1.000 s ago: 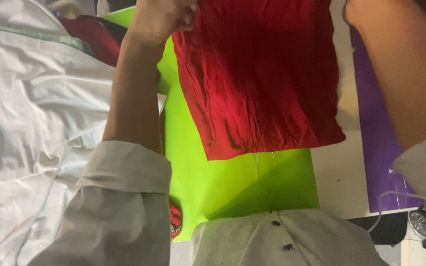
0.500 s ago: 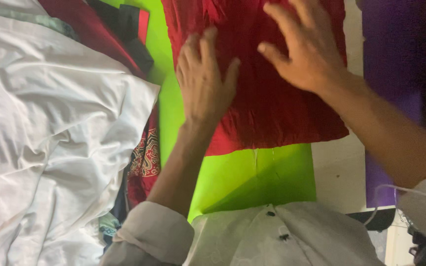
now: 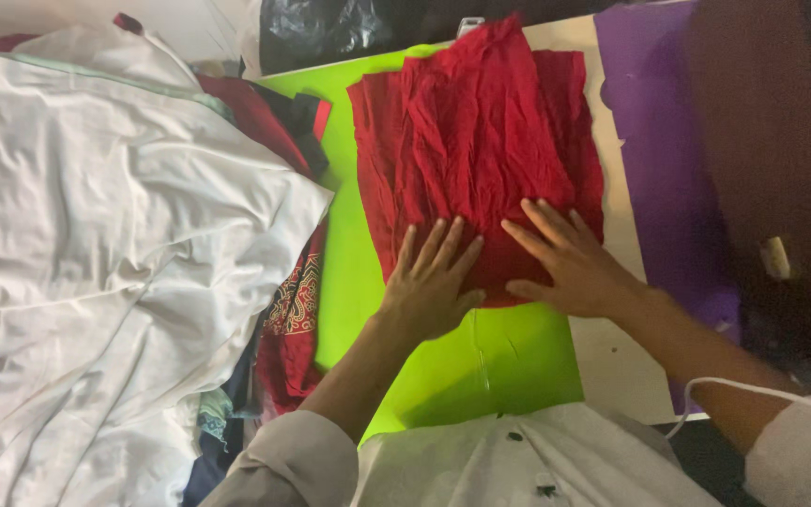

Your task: The person folds an orange floral garment on a green mat on the bed, smooths it, and places it into an open suitcase. They then fold a pair of red pants, smoothing and folding it into a compact rectangle, and begin folding a white shirt.

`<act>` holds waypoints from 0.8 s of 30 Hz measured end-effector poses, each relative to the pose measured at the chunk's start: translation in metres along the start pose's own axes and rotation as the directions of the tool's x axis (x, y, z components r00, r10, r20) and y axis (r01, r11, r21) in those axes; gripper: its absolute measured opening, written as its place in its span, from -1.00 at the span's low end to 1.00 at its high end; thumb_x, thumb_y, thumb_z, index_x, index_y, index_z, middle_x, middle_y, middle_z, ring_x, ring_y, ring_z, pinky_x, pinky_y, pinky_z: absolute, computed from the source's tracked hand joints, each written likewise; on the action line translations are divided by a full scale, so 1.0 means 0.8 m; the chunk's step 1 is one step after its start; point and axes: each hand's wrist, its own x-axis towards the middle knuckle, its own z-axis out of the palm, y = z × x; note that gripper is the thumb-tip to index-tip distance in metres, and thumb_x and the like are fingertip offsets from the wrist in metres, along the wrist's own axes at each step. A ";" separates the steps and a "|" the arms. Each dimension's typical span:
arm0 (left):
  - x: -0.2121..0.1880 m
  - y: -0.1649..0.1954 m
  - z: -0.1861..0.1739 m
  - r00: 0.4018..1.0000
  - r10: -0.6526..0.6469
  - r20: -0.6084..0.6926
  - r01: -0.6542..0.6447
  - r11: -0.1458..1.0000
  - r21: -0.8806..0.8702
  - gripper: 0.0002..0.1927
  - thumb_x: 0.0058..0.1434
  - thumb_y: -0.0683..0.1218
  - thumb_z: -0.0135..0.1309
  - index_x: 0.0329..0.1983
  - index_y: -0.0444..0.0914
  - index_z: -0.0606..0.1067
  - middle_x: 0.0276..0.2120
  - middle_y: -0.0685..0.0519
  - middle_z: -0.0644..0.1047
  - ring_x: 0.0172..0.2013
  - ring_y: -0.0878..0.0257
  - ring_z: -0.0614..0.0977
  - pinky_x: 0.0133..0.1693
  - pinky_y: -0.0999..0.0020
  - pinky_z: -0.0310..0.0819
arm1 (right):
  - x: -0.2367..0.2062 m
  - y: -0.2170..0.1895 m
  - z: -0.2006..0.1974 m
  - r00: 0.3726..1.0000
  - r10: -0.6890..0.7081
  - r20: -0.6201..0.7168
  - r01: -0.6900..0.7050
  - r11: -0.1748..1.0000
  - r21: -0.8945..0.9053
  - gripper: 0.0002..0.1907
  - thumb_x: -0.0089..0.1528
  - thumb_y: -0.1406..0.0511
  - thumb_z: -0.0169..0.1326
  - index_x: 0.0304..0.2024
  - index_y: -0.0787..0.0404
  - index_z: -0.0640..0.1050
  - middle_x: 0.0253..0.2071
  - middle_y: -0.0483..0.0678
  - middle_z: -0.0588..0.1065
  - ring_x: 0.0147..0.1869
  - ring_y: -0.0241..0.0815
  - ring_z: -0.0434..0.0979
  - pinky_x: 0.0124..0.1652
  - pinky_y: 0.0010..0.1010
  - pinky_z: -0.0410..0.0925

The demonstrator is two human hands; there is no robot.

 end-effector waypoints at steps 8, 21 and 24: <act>-0.066 0.045 0.020 0.995 -0.101 -0.018 0.102 0.992 0.071 -0.06 0.18 0.31 0.13 0.54 -0.07 0.08 0.50 -0.28 0.02 0.47 -0.18 0.06 0.36 -0.32 -0.14 | -0.056 -0.040 0.022 0.980 0.133 0.150 -0.124 0.990 -0.065 0.24 0.02 -0.33 0.16 0.57 -0.10 -0.05 0.56 0.18 -0.29 0.62 0.19 -0.34 0.41 0.21 -0.23; -0.117 0.057 0.012 0.991 -0.088 0.101 0.087 0.996 0.019 -0.09 0.04 0.21 0.28 0.44 -0.05 0.23 0.46 -0.20 0.11 0.43 -0.15 0.16 0.33 -0.21 0.08 | -0.101 -0.073 0.026 0.976 0.110 0.190 -0.102 0.994 -0.049 0.15 0.02 0.09 0.32 0.55 -0.09 0.00 0.57 0.14 -0.22 0.64 0.07 -0.28 0.44 0.13 -0.16; -0.120 0.044 0.030 0.999 -0.027 0.017 0.026 0.997 0.066 -0.33 0.19 0.01 0.17 0.39 -0.12 0.32 0.41 -0.23 0.22 0.38 -0.16 0.29 0.29 -0.14 0.21 | -0.110 -0.075 0.031 0.998 0.048 0.039 -0.048 0.999 -0.010 -0.03 0.04 0.15 0.28 0.47 -0.01 0.18 0.52 0.18 0.00 0.59 0.12 -0.06 0.37 0.13 -0.01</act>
